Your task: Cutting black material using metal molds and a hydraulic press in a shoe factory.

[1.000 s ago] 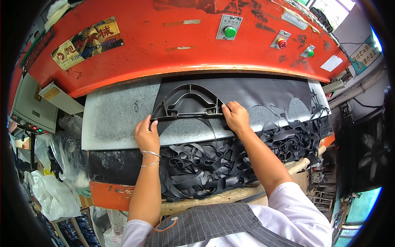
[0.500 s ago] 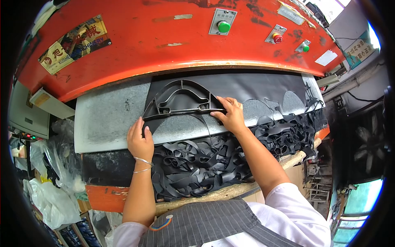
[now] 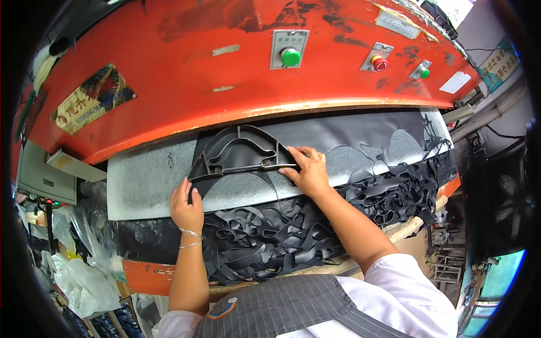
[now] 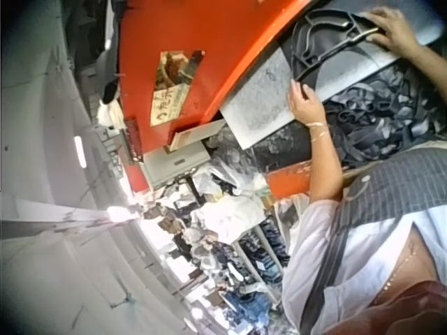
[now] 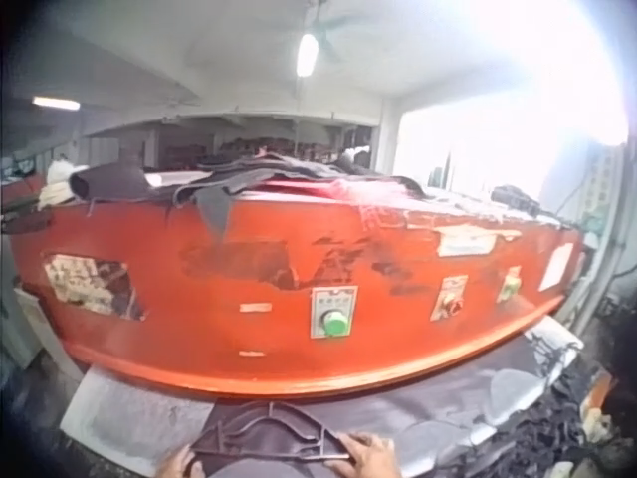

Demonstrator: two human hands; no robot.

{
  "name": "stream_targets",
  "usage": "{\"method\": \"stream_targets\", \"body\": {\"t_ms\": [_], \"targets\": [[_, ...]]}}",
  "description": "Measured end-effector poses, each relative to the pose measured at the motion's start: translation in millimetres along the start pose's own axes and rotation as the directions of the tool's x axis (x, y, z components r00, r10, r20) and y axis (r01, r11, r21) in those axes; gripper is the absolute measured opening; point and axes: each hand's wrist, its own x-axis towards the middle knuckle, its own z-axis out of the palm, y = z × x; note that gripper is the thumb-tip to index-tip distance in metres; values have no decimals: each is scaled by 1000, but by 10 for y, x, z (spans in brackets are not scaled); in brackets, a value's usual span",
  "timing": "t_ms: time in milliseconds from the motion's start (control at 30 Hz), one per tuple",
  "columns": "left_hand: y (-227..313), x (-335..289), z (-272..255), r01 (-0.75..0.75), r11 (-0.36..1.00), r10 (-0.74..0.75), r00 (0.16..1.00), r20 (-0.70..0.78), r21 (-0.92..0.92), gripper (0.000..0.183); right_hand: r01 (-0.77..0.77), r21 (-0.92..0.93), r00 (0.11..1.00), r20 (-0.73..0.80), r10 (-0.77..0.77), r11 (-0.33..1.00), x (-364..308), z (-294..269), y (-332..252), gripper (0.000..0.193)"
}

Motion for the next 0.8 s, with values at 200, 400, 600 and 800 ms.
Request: {"method": "stream_targets", "body": {"t_ms": [200,400,600,800], "targets": [[268,119,-62,126,992,-126,992,3,-18,38,-103,280,991,109,75,955,158,-238,105,66],[1269,604,-11,147,962,-88,964,250,-228,26,-165,716,753,-352,556,678,915,-1564,945,57],[2823,1263,371,-348,825,418,906,67,-446,6,-70,575,396,-734,552,815,1719,-2360,2069,61],[2780,1454,596,-557,830,534,782,322,-23,18,-470,-359,618,-786,10,806,1946,-2011,2789,44]]}}
